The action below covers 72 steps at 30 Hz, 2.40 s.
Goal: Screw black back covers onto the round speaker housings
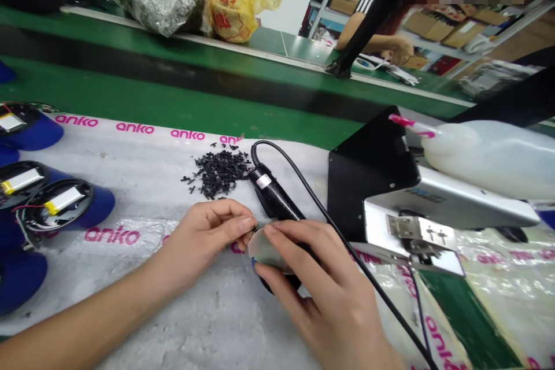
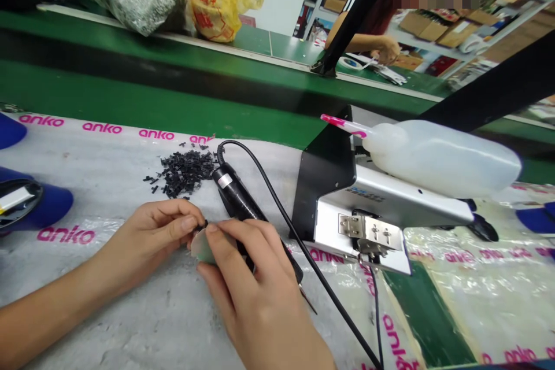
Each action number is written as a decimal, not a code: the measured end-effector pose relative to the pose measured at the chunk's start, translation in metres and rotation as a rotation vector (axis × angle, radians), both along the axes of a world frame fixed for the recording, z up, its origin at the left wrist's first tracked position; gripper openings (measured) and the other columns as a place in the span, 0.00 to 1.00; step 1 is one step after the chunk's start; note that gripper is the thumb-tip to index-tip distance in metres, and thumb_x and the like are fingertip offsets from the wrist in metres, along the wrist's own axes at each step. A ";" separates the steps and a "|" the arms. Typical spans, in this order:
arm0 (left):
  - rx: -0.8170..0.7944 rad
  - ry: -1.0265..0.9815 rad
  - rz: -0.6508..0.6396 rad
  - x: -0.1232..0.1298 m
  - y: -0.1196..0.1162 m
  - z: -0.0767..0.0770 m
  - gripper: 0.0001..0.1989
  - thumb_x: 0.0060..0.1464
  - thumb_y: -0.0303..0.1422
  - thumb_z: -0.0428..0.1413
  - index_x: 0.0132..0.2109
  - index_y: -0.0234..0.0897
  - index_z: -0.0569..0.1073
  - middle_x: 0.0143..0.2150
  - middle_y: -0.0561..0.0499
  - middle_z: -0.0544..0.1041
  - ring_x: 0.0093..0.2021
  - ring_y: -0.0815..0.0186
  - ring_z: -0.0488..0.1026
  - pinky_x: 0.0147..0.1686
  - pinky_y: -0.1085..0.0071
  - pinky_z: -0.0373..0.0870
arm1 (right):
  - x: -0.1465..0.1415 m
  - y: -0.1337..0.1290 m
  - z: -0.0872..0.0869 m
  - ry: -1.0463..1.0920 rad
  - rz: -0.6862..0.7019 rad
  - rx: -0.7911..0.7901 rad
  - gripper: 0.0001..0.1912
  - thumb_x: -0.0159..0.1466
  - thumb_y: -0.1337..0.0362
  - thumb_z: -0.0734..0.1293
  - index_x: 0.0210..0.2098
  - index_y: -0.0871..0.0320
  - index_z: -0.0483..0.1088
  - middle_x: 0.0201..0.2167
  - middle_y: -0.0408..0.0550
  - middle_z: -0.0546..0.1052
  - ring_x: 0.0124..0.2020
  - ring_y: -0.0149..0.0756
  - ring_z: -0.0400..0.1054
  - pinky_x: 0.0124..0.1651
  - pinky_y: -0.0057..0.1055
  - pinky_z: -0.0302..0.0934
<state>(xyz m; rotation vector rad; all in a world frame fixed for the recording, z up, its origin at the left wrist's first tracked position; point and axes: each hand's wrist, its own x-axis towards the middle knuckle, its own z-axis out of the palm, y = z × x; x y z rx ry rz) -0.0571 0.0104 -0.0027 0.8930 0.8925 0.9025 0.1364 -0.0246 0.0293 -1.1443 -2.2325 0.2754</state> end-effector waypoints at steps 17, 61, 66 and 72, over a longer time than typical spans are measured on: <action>0.363 0.238 -0.011 0.002 -0.014 0.024 0.08 0.60 0.39 0.60 0.45 0.49 0.81 0.43 0.54 0.80 0.41 0.64 0.75 0.43 0.71 0.73 | 0.005 -0.008 0.004 0.064 -0.069 -0.039 0.25 0.67 0.70 0.65 0.63 0.57 0.62 0.53 0.48 0.73 0.52 0.30 0.71 0.56 0.21 0.67; -0.142 -0.059 -0.487 0.002 -0.007 0.000 0.29 0.60 0.32 0.59 0.67 0.42 0.64 0.32 0.53 0.79 0.36 0.63 0.81 0.42 0.64 0.78 | 0.036 0.003 0.009 -0.161 0.208 -0.162 0.11 0.71 0.68 0.63 0.53 0.56 0.69 0.51 0.48 0.71 0.53 0.33 0.64 0.54 0.27 0.67; -0.143 -0.054 -0.475 0.006 -0.006 -0.003 0.27 0.60 0.35 0.60 0.65 0.42 0.67 0.34 0.53 0.81 0.33 0.65 0.81 0.39 0.66 0.79 | 0.040 0.006 0.017 -0.254 0.281 -0.209 0.17 0.70 0.70 0.64 0.58 0.55 0.67 0.55 0.52 0.68 0.57 0.39 0.62 0.56 0.36 0.68; -0.161 0.010 -0.444 0.007 -0.009 0.002 0.26 0.62 0.37 0.59 0.65 0.44 0.67 0.36 0.52 0.82 0.34 0.63 0.81 0.40 0.65 0.79 | 0.037 -0.002 0.021 -0.391 0.220 -0.218 0.21 0.69 0.72 0.60 0.60 0.56 0.68 0.58 0.57 0.65 0.55 0.42 0.65 0.50 0.36 0.72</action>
